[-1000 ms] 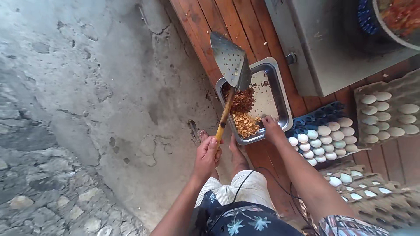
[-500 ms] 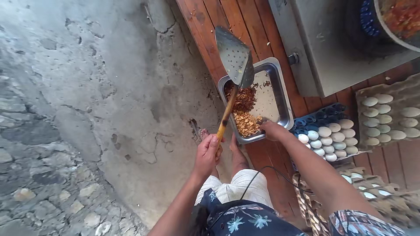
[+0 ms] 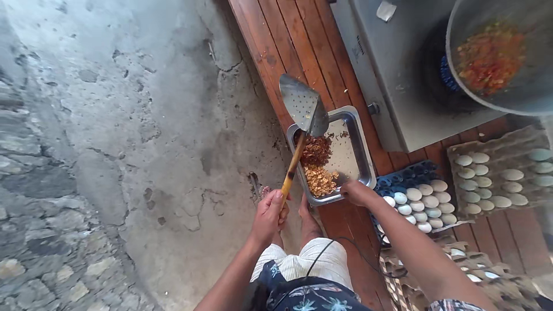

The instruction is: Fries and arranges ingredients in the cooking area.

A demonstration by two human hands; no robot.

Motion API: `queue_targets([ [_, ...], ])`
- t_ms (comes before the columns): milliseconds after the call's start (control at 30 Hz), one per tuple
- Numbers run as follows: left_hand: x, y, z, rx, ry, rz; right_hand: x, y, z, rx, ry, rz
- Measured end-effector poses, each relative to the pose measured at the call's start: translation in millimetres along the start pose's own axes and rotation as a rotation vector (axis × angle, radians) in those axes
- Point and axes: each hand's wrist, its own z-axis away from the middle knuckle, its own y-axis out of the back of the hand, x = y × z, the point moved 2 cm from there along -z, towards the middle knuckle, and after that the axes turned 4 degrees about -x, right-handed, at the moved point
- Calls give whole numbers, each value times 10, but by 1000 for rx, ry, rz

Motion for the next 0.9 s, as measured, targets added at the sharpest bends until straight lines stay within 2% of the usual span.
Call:
queue_targets([
  [67,64,-11,5,-8,4,5,34,66,153,113,-34,-147],
  [100,99,-11,10,-15,2,6,43,137,301,238,-50,-272],
  [167,186,-1,26,-30,-3,-3,-37,423,785,586,-50,-554],
  [233,278,28,54,-47,-2,-29,-249,883,1551,990,90,-703],
  [267,330,38,70,-51,4,-49,-390,1149,2038,1176,194,-685],
  [333,423,61,105,-61,10,-90,-621,1590,3017,1560,321,-479],
  [400,513,75,126,-89,11,-136,-683,1879,3639,2023,244,-186],
  [433,564,78,121,-99,9,-168,-608,2032,3732,2216,144,-41],
  [467,625,81,111,-109,5,-205,-445,2202,3690,2325,4,81],
  [500,692,87,101,-121,0,-238,-232,2388,3541,2318,-148,130],
  [533,754,103,103,-139,1,-270,-19,2558,3338,2172,-305,58],
  [567,804,121,114,-158,8,-301,150,2688,3160,1935,-419,-111],
  [600,850,139,134,-177,19,-339,236,2759,3076,1761,-472,-271],
  [633,921,170,106,-202,18,-382,212,2786,3120,1709,-496,-346],
  [667,1004,209,2,-232,3,-415,75,2805,3285,1792,-487,-340],
  [767,1117,428,-233,-349,-11,-470,-619,2621,3813,2282,-360,-202],
  [800,1176,489,-325,-386,-8,-492,-768,2589,3874,2463,-349,-137],
  [833,1245,529,-426,-421,-6,-513,-798,2618,3835,2568,-408,-100],
  [867,1331,554,-537,-453,-7,-531,-704,2710,3684,2571,-519,-123],
  [900,1431,594,-637,-484,-3,-549,-549,2823,3453,2458,-628,-256],
])
